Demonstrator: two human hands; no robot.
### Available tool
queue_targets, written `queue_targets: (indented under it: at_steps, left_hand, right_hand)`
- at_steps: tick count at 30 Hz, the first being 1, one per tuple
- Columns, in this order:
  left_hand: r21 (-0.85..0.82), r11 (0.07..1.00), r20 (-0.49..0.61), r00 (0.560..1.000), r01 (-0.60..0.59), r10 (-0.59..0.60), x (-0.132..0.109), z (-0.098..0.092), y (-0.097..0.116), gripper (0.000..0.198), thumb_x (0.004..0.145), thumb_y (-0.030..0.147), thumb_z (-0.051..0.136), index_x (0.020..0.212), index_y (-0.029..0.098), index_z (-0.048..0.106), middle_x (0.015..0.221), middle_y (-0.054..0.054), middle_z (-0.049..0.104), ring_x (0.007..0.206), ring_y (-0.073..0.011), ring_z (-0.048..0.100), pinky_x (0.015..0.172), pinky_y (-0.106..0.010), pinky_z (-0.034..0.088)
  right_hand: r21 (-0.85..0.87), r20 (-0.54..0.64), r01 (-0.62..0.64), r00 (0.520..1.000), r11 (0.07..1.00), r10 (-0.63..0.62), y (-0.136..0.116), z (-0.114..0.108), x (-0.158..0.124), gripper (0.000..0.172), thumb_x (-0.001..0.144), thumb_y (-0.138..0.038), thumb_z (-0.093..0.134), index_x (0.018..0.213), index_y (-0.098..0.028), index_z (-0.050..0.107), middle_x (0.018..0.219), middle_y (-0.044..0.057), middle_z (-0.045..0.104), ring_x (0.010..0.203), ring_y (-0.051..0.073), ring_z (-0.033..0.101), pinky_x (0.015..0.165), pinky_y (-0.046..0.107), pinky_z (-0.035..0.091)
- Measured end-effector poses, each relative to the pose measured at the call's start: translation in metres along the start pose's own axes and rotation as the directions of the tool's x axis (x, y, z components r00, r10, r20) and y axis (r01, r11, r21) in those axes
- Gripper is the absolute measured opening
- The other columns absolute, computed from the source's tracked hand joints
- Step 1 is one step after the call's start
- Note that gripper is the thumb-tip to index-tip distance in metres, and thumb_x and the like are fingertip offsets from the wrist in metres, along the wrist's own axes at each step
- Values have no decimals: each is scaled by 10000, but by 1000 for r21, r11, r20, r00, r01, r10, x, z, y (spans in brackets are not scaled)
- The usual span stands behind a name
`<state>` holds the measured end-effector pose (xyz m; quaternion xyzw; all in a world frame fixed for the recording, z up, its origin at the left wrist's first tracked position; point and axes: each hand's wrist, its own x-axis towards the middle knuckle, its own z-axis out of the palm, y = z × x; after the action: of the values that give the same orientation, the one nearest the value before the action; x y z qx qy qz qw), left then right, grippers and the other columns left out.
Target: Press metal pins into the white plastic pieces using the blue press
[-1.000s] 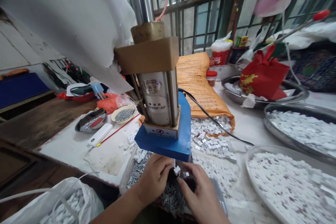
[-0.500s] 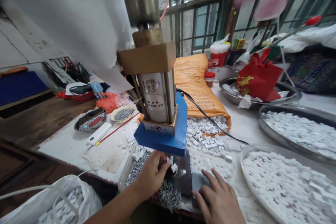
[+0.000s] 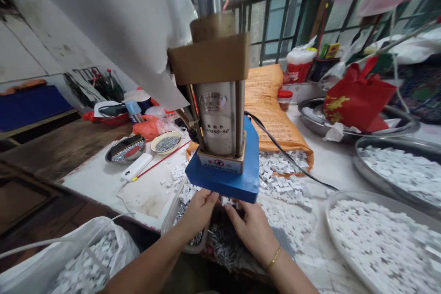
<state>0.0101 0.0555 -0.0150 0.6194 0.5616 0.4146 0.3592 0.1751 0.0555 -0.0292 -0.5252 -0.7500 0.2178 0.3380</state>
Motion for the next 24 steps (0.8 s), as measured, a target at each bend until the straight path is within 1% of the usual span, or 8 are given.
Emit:
queue_targets:
  at_steps: [3,5,8,13,16,19,21,24]
  left_hand:
    - [19,1000,-108,994,-8,10,-14,-20,-9,215,880,228,432,889,165,637,883,-32,659,858,-169,586,791,-287,450]
    - [65,998,-125,992,-17,25,-25,-32,-13,185,852,181,458,878,165,641,883,-38,659,870,-176,592,801,-295,453]
    - [155,985,-6,997,-72,74,-41,-38,-15,178,816,124,482,827,169,654,822,-40,658,817,-175,598,767,-295,460]
    - [294,912,237,946,-287,222,-56,-25,-23,247,752,59,522,915,176,666,901,-71,660,880,-206,584,803,-327,459]
    - [312,881,270,923,-354,276,-57,-18,-29,253,768,43,487,905,157,667,877,-83,661,862,-202,585,780,-315,463]
    - [298,896,245,934,-329,262,-54,-15,-29,221,794,56,480,852,163,665,815,-65,666,813,-188,595,753,-299,458]
    - [296,920,209,957,-257,200,-53,-15,-26,189,797,81,511,851,179,663,816,-49,674,803,-183,603,746,-294,452]
    - [288,944,179,977,-162,113,-54,-16,-21,141,795,134,561,857,202,669,813,-31,682,780,-180,612,721,-287,442]
  right_hand:
    - [74,40,-141,990,987,139,2,3,6,305,808,-456,516,758,-196,667,704,58,706,645,214,614,590,315,476]
    - [127,76,-188,981,974,179,3,5,8,310,798,-465,523,768,-193,670,711,52,713,638,210,617,569,303,474]
    - [159,81,-200,979,967,189,2,9,9,321,806,-470,515,819,-189,669,786,63,726,701,222,637,613,312,487]
    - [-69,-29,31,999,997,-34,-6,7,6,299,833,-447,494,777,-205,660,757,99,712,733,256,635,645,334,448]
    - [2,-28,-31,999,1000,31,-8,6,8,310,812,-466,507,752,-201,656,745,90,710,704,243,630,631,324,450]
    - [112,5,-157,988,981,158,-5,7,13,346,797,-493,501,684,-199,645,649,50,694,596,209,610,543,296,455]
    - [123,6,-172,985,977,173,-3,9,14,354,797,-491,494,673,-194,641,619,43,685,570,202,603,516,289,455]
    - [151,-7,-162,986,975,165,-6,12,12,328,803,-470,489,719,-194,645,699,59,706,646,209,623,578,296,479]
